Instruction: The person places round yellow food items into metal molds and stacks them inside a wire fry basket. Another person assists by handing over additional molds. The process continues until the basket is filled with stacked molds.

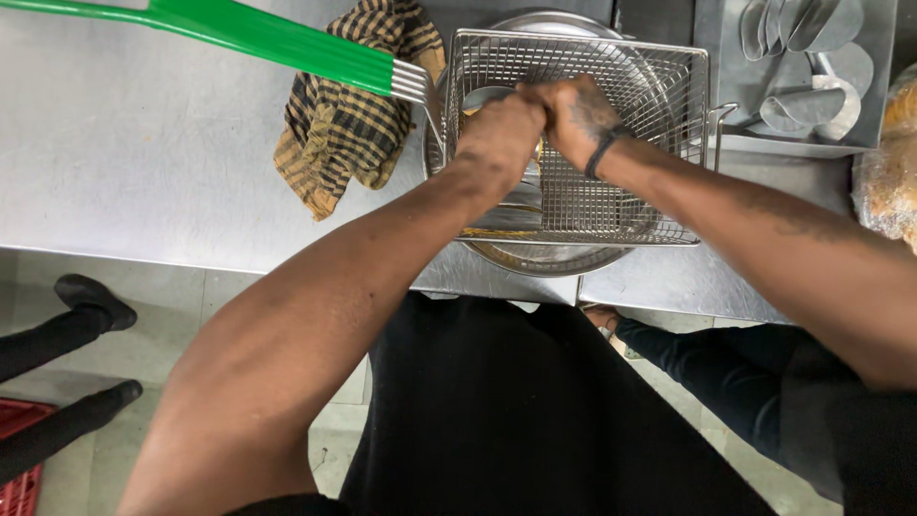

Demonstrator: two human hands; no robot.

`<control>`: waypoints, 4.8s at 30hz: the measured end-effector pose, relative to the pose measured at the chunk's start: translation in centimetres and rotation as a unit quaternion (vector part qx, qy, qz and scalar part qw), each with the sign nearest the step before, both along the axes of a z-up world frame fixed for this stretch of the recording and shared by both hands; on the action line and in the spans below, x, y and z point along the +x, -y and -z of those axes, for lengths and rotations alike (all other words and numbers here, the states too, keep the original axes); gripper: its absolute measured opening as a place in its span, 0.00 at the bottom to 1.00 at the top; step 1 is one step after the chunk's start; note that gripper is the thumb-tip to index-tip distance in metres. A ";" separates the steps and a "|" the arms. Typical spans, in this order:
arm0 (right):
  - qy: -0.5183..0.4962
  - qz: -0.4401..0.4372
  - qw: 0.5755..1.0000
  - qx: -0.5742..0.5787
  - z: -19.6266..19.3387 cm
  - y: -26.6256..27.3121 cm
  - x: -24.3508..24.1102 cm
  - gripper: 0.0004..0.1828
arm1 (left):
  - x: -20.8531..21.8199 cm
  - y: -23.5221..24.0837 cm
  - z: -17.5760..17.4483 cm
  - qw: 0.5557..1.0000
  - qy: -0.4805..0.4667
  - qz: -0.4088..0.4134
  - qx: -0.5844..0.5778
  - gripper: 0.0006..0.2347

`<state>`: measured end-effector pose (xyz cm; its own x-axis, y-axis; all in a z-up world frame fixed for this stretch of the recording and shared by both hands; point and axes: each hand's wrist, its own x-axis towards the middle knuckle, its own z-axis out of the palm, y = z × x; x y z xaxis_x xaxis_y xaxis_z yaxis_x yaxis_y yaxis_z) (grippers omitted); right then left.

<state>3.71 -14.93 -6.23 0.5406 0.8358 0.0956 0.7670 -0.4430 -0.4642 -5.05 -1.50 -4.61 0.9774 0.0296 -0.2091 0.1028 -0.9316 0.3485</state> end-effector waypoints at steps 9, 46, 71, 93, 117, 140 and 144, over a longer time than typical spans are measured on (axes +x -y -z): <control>-0.057 0.041 0.996 0.053 0.6 -0.6 0.6 0.16 | -1.3 0.6 -1.3 0.991 0.027 0.067 0.117 0.10; 0.057 0.263 0.957 0.106 -12.9 14.3 -9.4 0.27 | -0.5 -0.2 -1.4 0.944 -0.086 0.204 0.244 0.29; 0.098 0.331 0.938 0.026 -23.5 35.0 -15.1 0.23 | -1.7 11.9 -17.7 0.913 0.167 0.370 -0.045 0.19; 0.855 -0.099 0.245 -0.446 -15.4 39.0 -12.1 0.19 | -7.0 7.8 -16.5 0.960 0.123 0.185 -0.167 0.16; -0.023 0.156 0.987 0.016 -19.3 13.3 -10.9 0.28 | -4.9 4.8 -15.7 0.943 0.144 0.202 -0.220 0.18; -0.346 0.420 0.830 0.123 -10.1 15.4 -17.3 0.13 | -1.9 7.4 -4.0 0.965 -0.051 0.256 0.007 0.10; -0.357 0.419 0.824 0.133 -9.7 16.0 -17.2 0.13 | -0.8 8.3 -3.3 0.953 -0.134 0.268 0.042 0.07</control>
<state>-13.48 -30.91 3.44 0.9149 0.1404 -0.3784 -0.2685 -0.4881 -0.8304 -5.89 -9.85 -1.29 0.7690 -0.4312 -0.4720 -0.3210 -0.8989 0.2983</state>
